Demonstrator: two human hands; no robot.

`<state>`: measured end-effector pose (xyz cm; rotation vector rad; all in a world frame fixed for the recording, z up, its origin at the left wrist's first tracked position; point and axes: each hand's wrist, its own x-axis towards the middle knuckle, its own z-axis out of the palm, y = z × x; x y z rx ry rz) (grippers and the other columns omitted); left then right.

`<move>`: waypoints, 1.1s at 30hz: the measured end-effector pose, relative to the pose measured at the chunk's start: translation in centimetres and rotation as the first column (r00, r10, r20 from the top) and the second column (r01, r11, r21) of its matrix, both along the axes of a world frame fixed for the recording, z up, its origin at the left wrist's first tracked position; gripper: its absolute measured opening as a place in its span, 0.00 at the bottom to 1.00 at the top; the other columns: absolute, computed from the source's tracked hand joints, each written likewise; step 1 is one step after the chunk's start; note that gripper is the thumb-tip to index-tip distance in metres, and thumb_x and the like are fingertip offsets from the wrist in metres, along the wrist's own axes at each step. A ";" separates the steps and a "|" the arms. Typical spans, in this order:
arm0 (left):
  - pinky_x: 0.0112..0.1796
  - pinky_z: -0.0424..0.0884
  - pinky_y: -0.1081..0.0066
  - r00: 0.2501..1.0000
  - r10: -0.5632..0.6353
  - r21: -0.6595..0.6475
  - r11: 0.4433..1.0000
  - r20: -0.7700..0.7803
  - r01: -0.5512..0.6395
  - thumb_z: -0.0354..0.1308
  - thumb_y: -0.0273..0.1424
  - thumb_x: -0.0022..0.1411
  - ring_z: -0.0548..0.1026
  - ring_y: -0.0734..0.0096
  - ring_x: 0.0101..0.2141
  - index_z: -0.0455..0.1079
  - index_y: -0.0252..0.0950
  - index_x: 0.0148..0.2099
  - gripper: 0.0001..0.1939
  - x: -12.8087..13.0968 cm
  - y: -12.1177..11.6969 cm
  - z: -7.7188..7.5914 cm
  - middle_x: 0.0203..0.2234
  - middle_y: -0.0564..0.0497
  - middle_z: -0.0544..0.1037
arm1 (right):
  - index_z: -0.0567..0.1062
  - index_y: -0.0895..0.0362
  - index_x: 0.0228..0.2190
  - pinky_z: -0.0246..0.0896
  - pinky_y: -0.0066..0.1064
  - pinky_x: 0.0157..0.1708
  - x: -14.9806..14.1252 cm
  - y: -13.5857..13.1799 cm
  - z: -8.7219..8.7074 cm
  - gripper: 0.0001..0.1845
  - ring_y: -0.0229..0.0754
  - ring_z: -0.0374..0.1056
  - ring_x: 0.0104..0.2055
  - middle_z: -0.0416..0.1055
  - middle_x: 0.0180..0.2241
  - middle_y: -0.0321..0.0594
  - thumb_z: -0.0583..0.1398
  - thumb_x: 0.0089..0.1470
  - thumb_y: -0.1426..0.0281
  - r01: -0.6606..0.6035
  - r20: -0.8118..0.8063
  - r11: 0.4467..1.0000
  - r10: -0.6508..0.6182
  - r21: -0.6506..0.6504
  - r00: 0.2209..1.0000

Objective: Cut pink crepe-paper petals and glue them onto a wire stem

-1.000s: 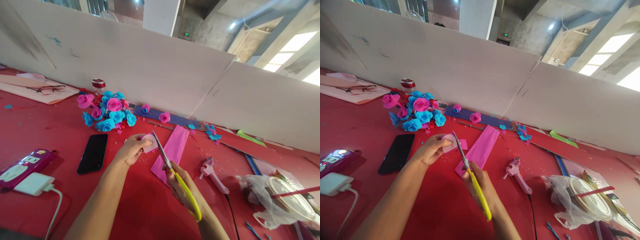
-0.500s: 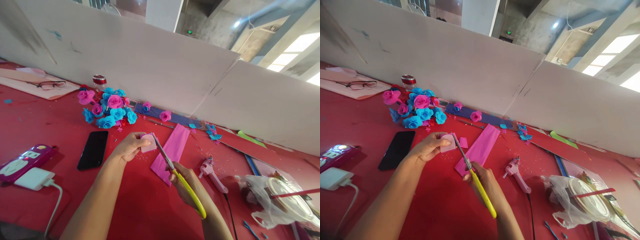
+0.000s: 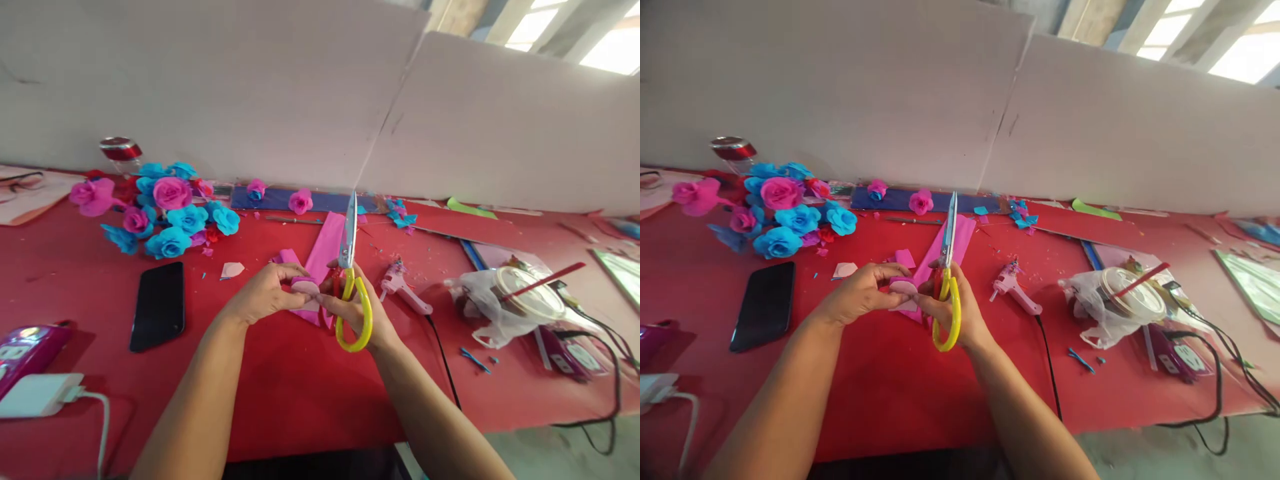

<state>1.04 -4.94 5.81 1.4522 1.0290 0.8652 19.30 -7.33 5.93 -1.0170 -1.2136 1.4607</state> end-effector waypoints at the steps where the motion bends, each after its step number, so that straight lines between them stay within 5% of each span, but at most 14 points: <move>1: 0.32 0.67 0.74 1.000 0.007 -0.031 1.000 0.018 -0.007 0.65 0.26 0.46 0.73 0.70 0.32 0.78 0.37 0.35 0.10 0.3 0.0 -0.1 0.28 0.53 0.78 | 0.63 0.53 0.42 0.59 0.24 0.21 0.0 0.0 -0.2 0.26 0.32 0.63 0.22 0.68 0.25 0.28 0.67 0.42 0.71 0.007 -0.026 1.000 -0.007 0.008 1.000; 4: 0.34 0.69 0.74 0.975 0.117 -0.166 0.982 0.188 -0.086 0.67 0.29 0.46 0.74 0.71 0.32 0.78 0.36 0.34 0.09 1.8 -0.1 -0.3 0.28 0.52 0.79 | 0.62 0.52 0.41 0.61 0.25 0.22 -0.2 0.0 -0.6 0.24 0.33 0.64 0.23 0.67 0.25 0.27 0.65 0.44 0.72 0.085 -0.107 0.995 -0.078 0.056 0.991; 7: 0.34 0.70 0.76 0.866 0.299 -0.324 0.930 0.401 -0.171 0.68 0.31 0.46 0.75 0.74 0.30 0.78 0.35 0.32 0.08 3.9 -0.5 -0.5 0.28 0.51 0.80 | 0.60 0.51 0.41 0.63 0.26 0.22 -0.5 0.1 -0.7 0.23 0.34 0.65 0.22 0.67 0.25 0.27 0.65 0.45 0.70 0.192 -0.154 0.979 -0.179 0.074 0.972; 11: 0.31 0.70 0.77 0.721 0.487 -0.499 0.837 0.493 -0.225 0.70 0.28 0.44 0.75 0.76 0.28 0.77 0.33 0.31 0.09 5.5 -0.9 -0.4 0.26 0.51 0.80 | 0.59 0.51 0.41 0.63 0.27 0.22 -0.4 0.1 -0.4 0.23 0.34 0.65 0.22 0.67 0.26 0.27 0.65 0.47 0.66 0.233 -0.143 0.969 -0.219 0.084 0.965; 15: 0.30 0.72 0.74 0.536 0.662 -0.659 0.714 0.524 -0.236 0.67 0.21 0.44 0.75 0.75 0.26 0.75 0.34 0.29 0.08 4.3 -0.3 0.3 0.25 0.53 0.79 | 0.62 0.51 0.45 0.59 0.27 0.22 0.4 -0.1 0.0 0.20 0.35 0.61 0.24 0.64 0.27 0.31 0.60 0.53 0.61 0.094 0.120 0.983 -0.113 0.156 0.986; 19: 0.34 0.75 0.68 0.401 0.702 -0.717 0.682 0.588 -0.144 0.62 0.19 0.50 0.77 0.71 0.29 0.73 0.33 0.31 0.06 2.2 0.4 0.9 0.26 0.51 0.80 | 0.62 0.54 0.49 0.62 0.39 0.39 0.9 -0.2 -0.1 0.29 0.45 0.63 0.38 0.66 0.38 0.41 0.65 0.47 0.62 -0.059 0.545 0.898 -0.212 0.437 0.811; 22: 0.38 0.75 0.64 0.369 0.666 -0.680 0.725 0.648 -0.113 0.62 0.19 0.51 0.78 0.68 0.32 0.73 0.34 0.32 0.06 1.4 0.5 0.9 0.28 0.50 0.80 | 0.62 0.56 0.51 0.60 0.45 0.45 0.8 -0.5 -0.1 0.31 0.51 0.62 0.44 0.66 0.42 0.47 0.65 0.46 0.63 -0.159 0.664 0.846 -0.268 0.509 0.699; 26: 0.39 0.75 0.63 0.401 0.614 -0.622 0.772 0.680 -0.129 0.63 0.21 0.50 0.78 0.68 0.32 0.73 0.36 0.32 0.06 1.2 0.4 0.7 0.28 0.53 0.80 | 0.63 0.55 0.51 0.62 0.43 0.43 0.5 -0.9 0.0 0.30 0.52 0.63 0.45 0.67 0.44 0.48 0.64 0.48 0.63 -0.203 0.689 0.844 -0.241 0.496 0.684; 33: 0.23 0.67 0.84 0.467 0.604 -0.607 0.777 0.646 -0.167 0.67 0.20 0.43 0.74 0.80 0.24 0.71 0.34 0.27 0.09 0.3 0.6 0.0 0.22 0.56 0.76 | 0.66 0.54 0.49 0.62 0.37 0.37 0.7 -0.8 -0.1 0.28 0.48 0.66 0.41 0.69 0.42 0.46 0.65 0.48 0.61 -0.200 0.660 0.848 -0.210 0.490 0.721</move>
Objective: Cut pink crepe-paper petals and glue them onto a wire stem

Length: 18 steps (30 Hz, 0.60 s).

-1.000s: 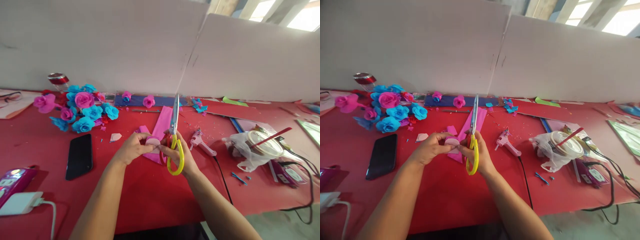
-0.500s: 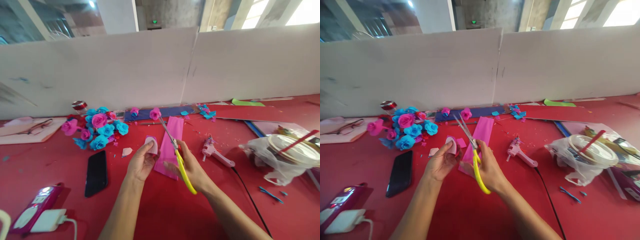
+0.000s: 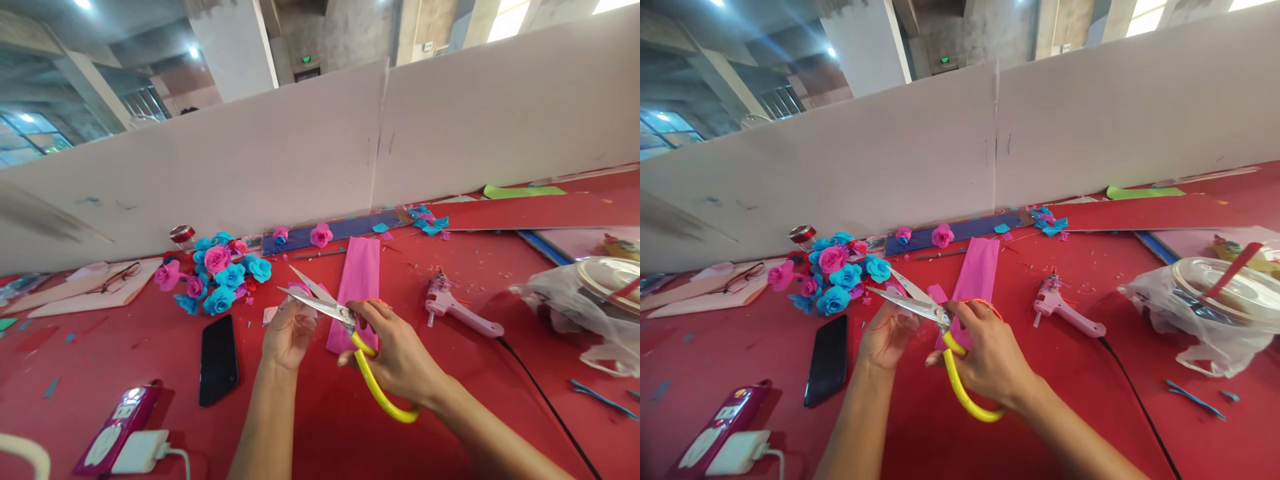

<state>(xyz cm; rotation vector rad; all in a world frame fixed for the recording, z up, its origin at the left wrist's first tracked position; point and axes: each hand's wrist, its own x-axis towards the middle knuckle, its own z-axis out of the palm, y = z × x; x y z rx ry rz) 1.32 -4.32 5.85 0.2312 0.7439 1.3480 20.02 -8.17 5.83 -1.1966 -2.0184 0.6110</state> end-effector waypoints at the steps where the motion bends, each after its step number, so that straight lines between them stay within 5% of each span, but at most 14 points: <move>1: 0.22 0.67 0.84 1.000 0.011 0.011 1.000 -0.015 -0.011 0.67 0.20 0.42 0.74 0.80 0.24 0.71 0.34 0.26 0.09 -0.1 0.0 0.0 0.21 0.56 0.76 | 0.66 0.54 0.49 0.62 0.36 0.36 0.0 0.0 0.0 0.28 0.47 0.66 0.39 0.69 0.41 0.45 0.65 0.48 0.60 -0.011 -0.020 1.000 0.010 -0.013 1.000; 18: 0.39 0.72 0.74 0.986 0.052 0.193 0.981 -0.155 -0.021 0.70 0.25 0.41 0.77 0.74 0.31 0.76 0.36 0.25 0.06 0.6 -0.4 0.5 0.25 0.54 0.80 | 0.68 0.54 0.48 0.48 0.26 0.22 -0.3 -0.2 -0.3 0.23 0.33 0.49 0.22 0.56 0.24 0.30 0.64 0.50 0.62 -0.088 -0.169 0.987 0.064 -0.136 0.984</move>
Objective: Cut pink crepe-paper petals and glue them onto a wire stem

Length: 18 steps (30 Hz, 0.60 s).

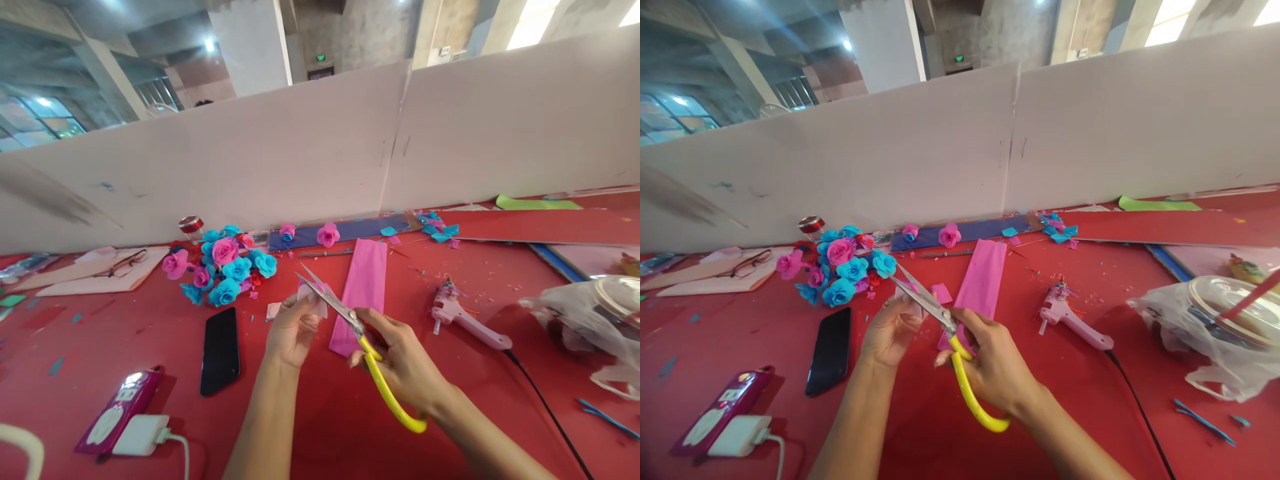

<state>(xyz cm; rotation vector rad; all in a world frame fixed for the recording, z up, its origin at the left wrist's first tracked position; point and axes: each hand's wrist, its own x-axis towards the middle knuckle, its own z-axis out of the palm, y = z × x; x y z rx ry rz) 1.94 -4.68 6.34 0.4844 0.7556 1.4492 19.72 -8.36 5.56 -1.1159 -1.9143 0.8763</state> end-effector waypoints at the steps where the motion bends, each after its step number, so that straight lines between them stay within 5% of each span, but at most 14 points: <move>1: 0.40 0.72 0.72 1.000 0.004 0.017 1.000 -0.018 -0.004 0.70 0.25 0.41 0.77 0.73 0.31 0.76 0.36 0.25 0.06 0.0 0.0 0.1 0.25 0.54 0.80 | 0.69 0.54 0.47 0.46 0.26 0.21 0.0 0.0 0.0 0.23 0.33 0.48 0.22 0.54 0.23 0.29 0.64 0.50 0.62 -0.003 0.000 1.000 0.003 -0.011 1.000; 18: 0.34 0.67 0.71 0.949 -0.101 0.129 0.981 -0.298 0.145 0.69 0.29 0.44 0.73 0.72 0.27 0.78 0.35 0.23 0.04 -2.9 0.0 0.6 0.21 0.51 0.77 | 0.72 0.55 0.40 0.44 0.26 0.20 1.0 0.0 1.2 0.17 0.33 0.43 0.21 0.49 0.19 0.28 0.64 0.48 0.63 -0.030 0.114 0.989 0.047 -0.144 0.992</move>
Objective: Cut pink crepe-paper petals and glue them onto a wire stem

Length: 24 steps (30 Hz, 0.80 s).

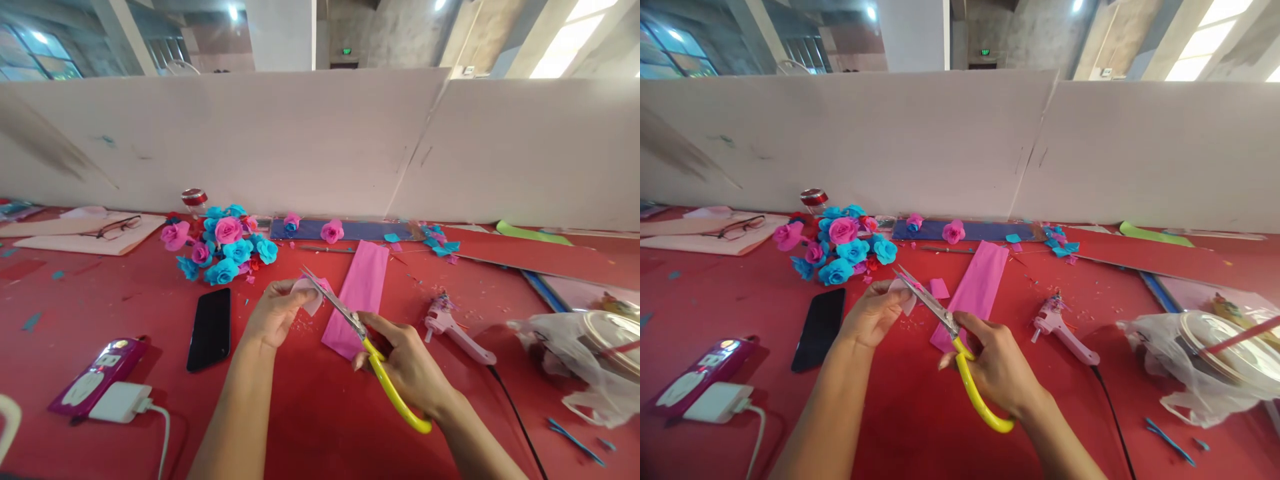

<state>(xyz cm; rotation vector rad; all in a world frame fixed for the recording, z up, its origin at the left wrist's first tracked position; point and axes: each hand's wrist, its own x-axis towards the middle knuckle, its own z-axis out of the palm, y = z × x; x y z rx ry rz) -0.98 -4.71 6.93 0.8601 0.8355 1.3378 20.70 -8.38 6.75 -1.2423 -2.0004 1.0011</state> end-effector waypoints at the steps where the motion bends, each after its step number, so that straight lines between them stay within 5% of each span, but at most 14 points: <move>1: 0.33 0.67 0.72 1.000 -0.011 0.001 1.000 -0.019 0.011 0.69 0.29 0.44 0.72 0.73 0.26 0.77 0.35 0.23 0.04 -0.1 0.0 0.0 0.20 0.52 0.77 | 0.73 0.56 0.40 0.44 0.26 0.19 0.1 -0.1 0.1 0.17 0.33 0.44 0.21 0.51 0.18 0.29 0.63 0.49 0.63 0.000 -0.003 1.000 0.000 -0.006 1.000; 10: 0.33 0.61 0.71 0.961 -0.178 -0.033 0.984 -0.213 0.175 0.68 0.30 0.46 0.66 0.75 0.26 0.78 0.36 0.26 0.04 0.2 -0.3 0.0 0.18 0.56 0.71 | 0.76 0.57 0.43 0.54 0.25 0.18 2.8 -1.6 0.7 0.20 0.36 0.58 0.19 0.68 0.19 0.34 0.64 0.47 0.64 0.039 0.092 0.999 -0.039 0.002 0.995; 15: 0.31 0.60 0.71 0.930 -0.258 -0.006 0.964 -0.264 0.266 0.66 0.30 0.47 0.64 0.75 0.23 0.74 0.35 0.19 0.08 0.4 -0.5 0.6 0.16 0.55 0.69 | 0.76 0.55 0.43 0.54 0.26 0.18 3.9 -2.3 1.5 0.17 0.37 0.60 0.17 0.68 0.17 0.34 0.61 0.50 0.63 0.024 0.176 1.000 -0.026 0.013 0.984; 24: 0.32 0.63 0.72 0.858 -0.325 -0.050 0.941 -0.397 0.334 0.68 0.31 0.44 0.64 0.76 0.25 0.76 0.35 0.24 0.05 0.3 -0.7 0.6 0.19 0.55 0.70 | 0.74 0.54 0.45 0.53 0.27 0.19 6.7 -2.7 2.6 0.19 0.36 0.54 0.19 0.65 0.17 0.32 0.62 0.52 0.61 -0.029 0.479 0.990 -0.043 0.141 0.877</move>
